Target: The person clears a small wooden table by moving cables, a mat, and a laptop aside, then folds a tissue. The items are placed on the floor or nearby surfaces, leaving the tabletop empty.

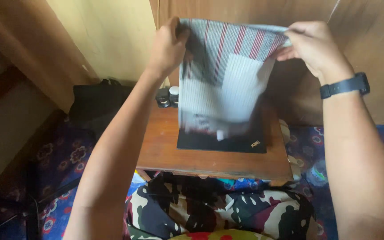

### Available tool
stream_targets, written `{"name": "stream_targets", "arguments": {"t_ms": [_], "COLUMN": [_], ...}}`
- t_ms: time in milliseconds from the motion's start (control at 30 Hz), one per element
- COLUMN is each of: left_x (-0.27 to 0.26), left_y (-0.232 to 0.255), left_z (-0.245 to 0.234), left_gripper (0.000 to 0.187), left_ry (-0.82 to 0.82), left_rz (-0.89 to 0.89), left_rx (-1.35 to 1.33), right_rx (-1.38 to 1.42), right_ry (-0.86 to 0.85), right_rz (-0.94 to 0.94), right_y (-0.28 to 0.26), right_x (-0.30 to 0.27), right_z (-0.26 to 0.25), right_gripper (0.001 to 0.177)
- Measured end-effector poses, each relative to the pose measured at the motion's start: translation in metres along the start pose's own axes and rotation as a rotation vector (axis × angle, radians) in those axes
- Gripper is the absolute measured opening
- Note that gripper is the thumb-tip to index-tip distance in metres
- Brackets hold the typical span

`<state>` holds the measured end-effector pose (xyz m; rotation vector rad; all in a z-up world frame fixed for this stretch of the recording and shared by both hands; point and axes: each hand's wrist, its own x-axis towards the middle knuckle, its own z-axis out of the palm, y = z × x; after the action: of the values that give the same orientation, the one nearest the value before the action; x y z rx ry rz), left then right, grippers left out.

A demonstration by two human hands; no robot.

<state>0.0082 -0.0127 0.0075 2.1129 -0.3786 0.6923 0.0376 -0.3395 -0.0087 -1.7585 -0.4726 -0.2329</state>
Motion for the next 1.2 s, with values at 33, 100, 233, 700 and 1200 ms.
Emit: {"name": "stream_targets", "arguments": {"t_ms": [33, 100, 233, 700, 1200], "left_x": [-0.005, -0.027, -0.127, -0.183, -0.168], "left_y": [0.001, 0.0, -0.028, -0.156, -0.205], "left_z": [0.001, 0.002, 0.006, 0.127, 0.129], "left_gripper": [0.015, 0.013, 0.03, 0.043, 0.037], "left_ry": [0.031, 0.076, -0.045, -0.128, -0.145], "left_rz": [0.079, 0.218, 0.332, 0.365, -0.513], "left_rx": [-0.062, -0.099, 0.007, 0.443, 0.357], "right_rx": [-0.072, -0.217, -0.28, -0.783, -0.778], "right_ry": [0.029, 0.083, 0.038, -0.069, 0.204], "right_rz": [-0.09, -0.27, -0.359, -0.409, -0.025], "right_y": [0.004, 0.013, 0.049, 0.191, 0.24], "right_x": [-0.005, -0.03, -0.101, -0.119, -0.091], "right_z": [-0.001, -0.004, 0.014, 0.124, 0.128], "right_gripper": [0.017, 0.013, 0.019, 0.052, 0.041]}}
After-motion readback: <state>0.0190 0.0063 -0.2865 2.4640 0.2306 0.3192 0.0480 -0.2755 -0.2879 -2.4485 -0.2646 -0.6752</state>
